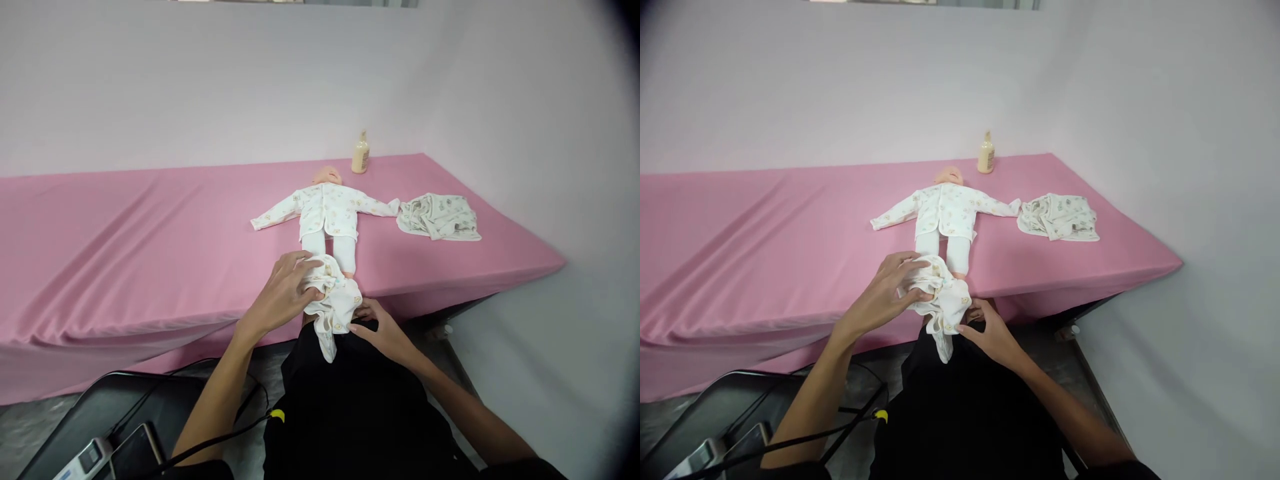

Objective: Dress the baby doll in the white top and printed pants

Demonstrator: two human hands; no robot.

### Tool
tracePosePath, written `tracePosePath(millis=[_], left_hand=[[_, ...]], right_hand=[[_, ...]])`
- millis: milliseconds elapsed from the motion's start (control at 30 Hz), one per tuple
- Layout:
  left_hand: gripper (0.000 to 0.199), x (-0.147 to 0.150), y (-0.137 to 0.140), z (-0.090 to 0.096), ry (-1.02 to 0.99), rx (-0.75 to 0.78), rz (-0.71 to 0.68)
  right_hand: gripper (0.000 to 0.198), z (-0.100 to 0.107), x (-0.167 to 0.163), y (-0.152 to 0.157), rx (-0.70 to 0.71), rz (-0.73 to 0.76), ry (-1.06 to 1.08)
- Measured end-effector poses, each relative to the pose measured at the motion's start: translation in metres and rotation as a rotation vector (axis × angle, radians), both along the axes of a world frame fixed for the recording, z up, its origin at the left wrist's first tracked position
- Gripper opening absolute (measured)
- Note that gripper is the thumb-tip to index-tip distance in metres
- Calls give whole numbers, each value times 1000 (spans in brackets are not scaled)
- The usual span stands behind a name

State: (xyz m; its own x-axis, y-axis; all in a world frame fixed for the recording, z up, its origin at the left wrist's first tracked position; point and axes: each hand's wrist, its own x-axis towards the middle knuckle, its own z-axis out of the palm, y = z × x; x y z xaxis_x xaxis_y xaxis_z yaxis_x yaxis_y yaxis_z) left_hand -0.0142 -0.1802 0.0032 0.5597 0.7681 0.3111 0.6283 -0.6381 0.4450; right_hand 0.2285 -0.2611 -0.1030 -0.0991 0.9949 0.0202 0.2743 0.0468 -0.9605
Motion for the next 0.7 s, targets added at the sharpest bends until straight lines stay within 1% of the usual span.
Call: tracePosePath(millis=[100, 167, 233, 300, 400, 467, 533, 600, 633, 700], left_hand=[[45, 12, 2, 15, 152, 26, -151], [44, 17, 7, 20, 237, 60, -218], [41, 17, 17, 20, 300, 95, -231], [38, 12, 28, 17, 343, 123, -217], [36, 1, 40, 17, 370, 153, -177], [35, 1, 42, 24, 383, 143, -181], [34, 14, 40, 35, 388, 98, -221], [36, 36, 36, 44, 397, 49, -262], [38, 50, 35, 46, 416, 39, -270], [39, 75, 35, 46, 532, 38, -297]], right_hand=[[40, -8, -7, 10, -33, 74, 115], [34, -10, -9, 14, -40, 81, 171], [28, -9, -10, 15, -50, 36, 211], [30, -4, -8, 13, -39, -42, 218], [36, 7, -3, 9, 28, -161, 239], [35, 13, -3, 7, 97, -194, 262], [32, 16, -5, 7, 181, -182, 243], [30, 16, -9, 7, 247, -159, 200], [29, 16, -11, 6, 268, -147, 182], [27, 14, -14, 4, 306, -117, 157]])
